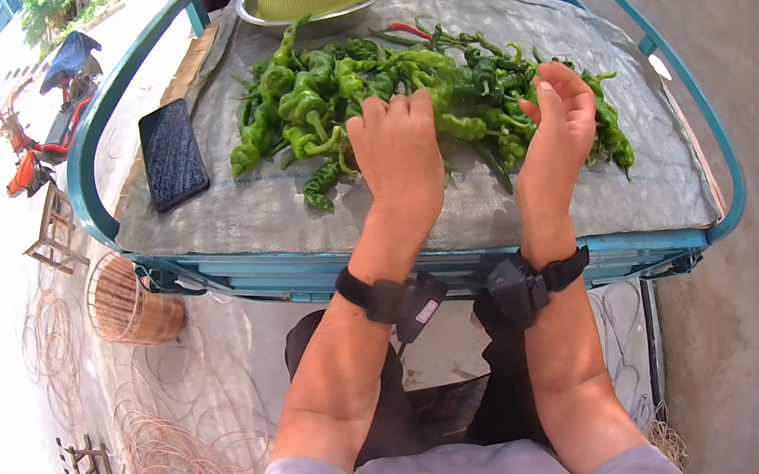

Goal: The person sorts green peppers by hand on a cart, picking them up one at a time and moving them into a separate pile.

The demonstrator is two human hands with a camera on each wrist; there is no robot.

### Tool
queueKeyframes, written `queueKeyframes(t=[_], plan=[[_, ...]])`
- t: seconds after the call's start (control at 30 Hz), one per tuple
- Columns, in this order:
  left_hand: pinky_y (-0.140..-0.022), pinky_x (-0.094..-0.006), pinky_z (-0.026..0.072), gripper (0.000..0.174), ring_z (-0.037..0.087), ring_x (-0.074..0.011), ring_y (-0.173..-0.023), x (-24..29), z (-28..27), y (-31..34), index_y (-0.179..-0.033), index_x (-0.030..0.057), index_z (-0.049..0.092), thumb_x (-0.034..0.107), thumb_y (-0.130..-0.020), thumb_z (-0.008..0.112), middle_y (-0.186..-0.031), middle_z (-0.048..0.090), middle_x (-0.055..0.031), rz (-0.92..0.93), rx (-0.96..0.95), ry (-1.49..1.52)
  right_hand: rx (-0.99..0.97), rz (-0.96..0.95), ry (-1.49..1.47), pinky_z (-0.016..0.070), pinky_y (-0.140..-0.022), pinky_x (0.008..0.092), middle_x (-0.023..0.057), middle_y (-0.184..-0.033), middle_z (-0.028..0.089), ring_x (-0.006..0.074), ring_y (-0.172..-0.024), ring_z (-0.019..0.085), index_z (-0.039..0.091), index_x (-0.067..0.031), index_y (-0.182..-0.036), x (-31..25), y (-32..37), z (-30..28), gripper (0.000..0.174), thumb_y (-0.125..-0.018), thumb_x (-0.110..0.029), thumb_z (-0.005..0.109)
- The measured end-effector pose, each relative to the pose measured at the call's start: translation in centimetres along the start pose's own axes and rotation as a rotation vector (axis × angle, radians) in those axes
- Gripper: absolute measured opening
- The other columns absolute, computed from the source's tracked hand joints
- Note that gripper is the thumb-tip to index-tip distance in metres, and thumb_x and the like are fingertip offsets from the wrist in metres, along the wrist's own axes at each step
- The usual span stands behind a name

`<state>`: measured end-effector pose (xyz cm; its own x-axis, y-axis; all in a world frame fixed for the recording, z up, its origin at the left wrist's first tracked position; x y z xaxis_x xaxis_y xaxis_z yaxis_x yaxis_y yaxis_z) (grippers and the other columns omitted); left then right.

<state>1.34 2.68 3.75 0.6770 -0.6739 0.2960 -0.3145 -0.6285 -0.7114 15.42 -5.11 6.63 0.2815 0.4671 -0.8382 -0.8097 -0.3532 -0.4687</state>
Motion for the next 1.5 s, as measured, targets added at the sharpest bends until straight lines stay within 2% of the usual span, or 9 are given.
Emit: queueKeyframes(t=[0.23,0.37,0.6,0.73,0.83,0.93,1.03,1.13,1.5], plan=[[-0.085,-0.0395,0.0407,0.033,0.059,-0.0243,-0.098,-0.2,-1.0,0.1,-0.115,0.0114,0.071,0.007,-0.083,0.068,-0.098,0.07,-0.0042,-0.051,0.065,0.067,-0.17,-0.207,0.2,0.0503,-0.085,0.0291,0.0057,-0.113,0.066,0.0137,-0.099,0.06,0.064,-0.0025,-0.116,-0.8,-0.7,2.1,0.02,-0.097,-0.007,0.059],[-0.086,-0.0402,0.0405,0.035,0.058,-0.0255,-0.101,-1.0,-0.6,0.3,-0.115,0.0109,0.071,0.006,-0.081,0.066,-0.1,0.069,-0.005,-0.04,-0.018,0.058,-0.393,-0.289,0.492,0.0507,-0.091,0.0365,0.0107,-0.112,0.07,0.022,-0.103,0.065,0.066,-0.0034,-0.115,-1.4,-2.3,4.9,0.023,-0.093,-0.011,0.063],[-0.088,-0.0409,0.0401,0.029,0.056,-0.0275,-0.103,-0.9,-0.4,0.5,-0.107,0.0044,0.069,0.005,-0.078,0.064,-0.099,0.066,-0.0078,-0.048,-0.065,0.095,-0.911,-0.273,0.931,0.052,-0.09,0.046,0.0178,-0.107,0.073,0.0374,-0.102,0.068,0.068,-0.0057,-0.12,4.4,-8.0,11.6,0.037,-0.092,-0.03,0.06],[-0.09,-0.0409,0.04,0.027,0.055,-0.028,-0.103,-0.9,-0.5,0.5,-0.104,0.0042,0.067,0.004,-0.076,0.065,-0.097,0.064,-0.0086,-0.029,0.051,0.175,-0.974,-0.293,1.159,0.0504,-0.093,0.0497,0.0205,-0.11,0.071,0.0416,-0.108,0.065,0.07,-0.0129,-0.119,8.6,-9.6,14.3,0.034,-0.095,-0.032,0.054],[-0.09,-0.0407,0.0398,0.028,0.055,-0.0282,-0.103,-0.9,-0.4,0.6,-0.105,0.0028,0.067,0.004,-0.076,0.064,-0.097,0.064,-0.0092,-0.042,-0.059,0.14,-1.044,-0.245,1.357,0.0496,-0.096,0.0509,0.019,-0.117,0.07,0.0412,-0.112,0.064,0.07,-0.0166,-0.121,12.5,-10.5,15.4,0.037,-0.096,-0.035,0.051],[-0.091,-0.0406,0.0396,0.027,0.055,-0.0284,-0.103,-0.7,-0.3,0.7,-0.104,0.002,0.067,0.003,-0.077,0.063,-0.097,0.063,-0.0097,-0.062,-0.064,0.147,-1.124,-0.263,1.384,0.0499,-0.092,0.0446,0.0212,-0.112,0.07,0.0404,-0.106,0.065,0.07,-0.0098,-0.118,14.4,-10.7,16.1,0.036,-0.096,-0.032,0.051],[-0.092,-0.0407,0.0396,0.024,0.055,-0.0284,-0.102,-0.9,-0.4,0.6,-0.101,0.0023,0.066,0.003,-0.077,0.063,-0.096,0.063,-0.01,-0.078,-0.088,0.158,-1.219,-0.193,1.514,0.0492,-0.1,0.0492,0.0107,-0.126,0.07,0.0342,-0.118,0.064,0.071,-0.0236,-0.125,16.5,-11.1,16.9,0.038,-0.092,-0.034,0.056],[-0.092,-0.0406,0.0396,0.022,0.056,-0.0284,-0.102,-1.2,-0.2,0.6,-0.099,0.0029,0.065,0.003,-0.077,0.063,-0.096,0.062,-0.0102,-0.068,-0.059,0.182,-1.238,-0.164,1.417,0.0492,-0.099,0.0484,0.0092,-0.125,0.071,0.0316,-0.117,0.065,0.071,-0.0253,-0.125,17.3,-11.8,16.8,0.039,-0.087,-0.033,0.064],[-0.091,-0.0394,0.0399,0.023,0.056,-0.0277,-0.102,-1.4,-0.3,0.7,-0.099,0.0027,0.065,0.002,-0.077,0.063,-0.097,0.062,-0.0105,-0.063,-0.033,0.174,-1.012,0.01,1.243,0.0542,-0.079,0.0384,0.0145,-0.091,0.076,0.0269,-0.088,0.073,0.077,-0.0063,-0.106,13.5,-12.2,16.5,0.037,-0.076,-0.027,0.078]])
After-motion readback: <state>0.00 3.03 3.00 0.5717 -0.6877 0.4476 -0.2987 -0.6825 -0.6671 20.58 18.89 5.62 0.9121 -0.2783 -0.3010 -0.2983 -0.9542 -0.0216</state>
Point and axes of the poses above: each hand's wrist, its own y-axis away from the middle knuckle, its own z-axis out of the palm, x = y × z, the point moved 4 cm from there along -y, towards the middle knuckle
